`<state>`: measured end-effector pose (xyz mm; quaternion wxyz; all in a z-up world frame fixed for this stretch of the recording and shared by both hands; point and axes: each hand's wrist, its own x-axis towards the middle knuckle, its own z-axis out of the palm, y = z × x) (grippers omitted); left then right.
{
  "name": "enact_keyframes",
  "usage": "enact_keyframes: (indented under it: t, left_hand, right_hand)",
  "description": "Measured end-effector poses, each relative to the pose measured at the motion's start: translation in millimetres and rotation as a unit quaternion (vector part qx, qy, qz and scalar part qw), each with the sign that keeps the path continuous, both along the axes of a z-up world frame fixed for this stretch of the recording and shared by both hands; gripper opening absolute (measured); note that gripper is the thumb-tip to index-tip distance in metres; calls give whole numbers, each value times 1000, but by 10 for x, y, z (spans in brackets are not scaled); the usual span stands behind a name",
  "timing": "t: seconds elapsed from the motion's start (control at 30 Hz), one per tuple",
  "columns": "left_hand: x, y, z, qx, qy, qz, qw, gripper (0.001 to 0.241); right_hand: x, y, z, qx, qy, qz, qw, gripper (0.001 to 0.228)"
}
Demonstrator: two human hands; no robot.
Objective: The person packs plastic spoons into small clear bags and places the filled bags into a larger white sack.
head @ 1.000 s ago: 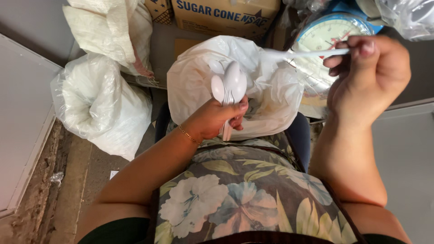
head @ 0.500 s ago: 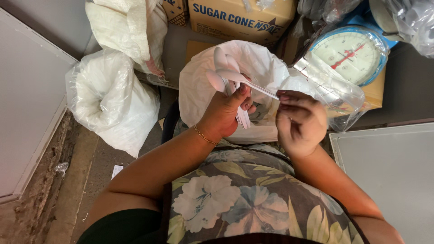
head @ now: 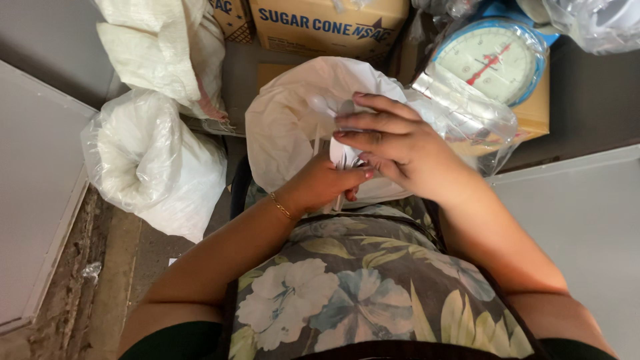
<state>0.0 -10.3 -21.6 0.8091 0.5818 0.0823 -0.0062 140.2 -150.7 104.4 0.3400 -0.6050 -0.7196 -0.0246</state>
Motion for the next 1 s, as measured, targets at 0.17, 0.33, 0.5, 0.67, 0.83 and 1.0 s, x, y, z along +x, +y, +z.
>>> enact_keyframes:
  t: [0.17,0.33,0.5,0.67,0.83,1.0]
  left_hand:
    - [-62,-41,129,-8,20,-30,999,24]
    - [-79,-197,200,27,8,-71,997,28]
    - [-68,-225,326,73,68,-64,993,30]
    - [-52,-277,407,242,-76,51,966,43]
    - [-97,-342,381,288,-97,110,946,55]
    - [-124,-208,412,174,160,-107,966,36]
  right_hand:
    - [207,-119,-28,-17,71,-23,997,27]
    - [-166,-20,-229,-39,319,-30,947,32]
    - [-88,-34,-270,-57,274,45,959,28]
    - [-271,43,-329,51,363,-28,930,31]
    - [-311,4,-312,2,295,-88,952,25]
    - [-138,-147,-428,-80,262,22,961,14]
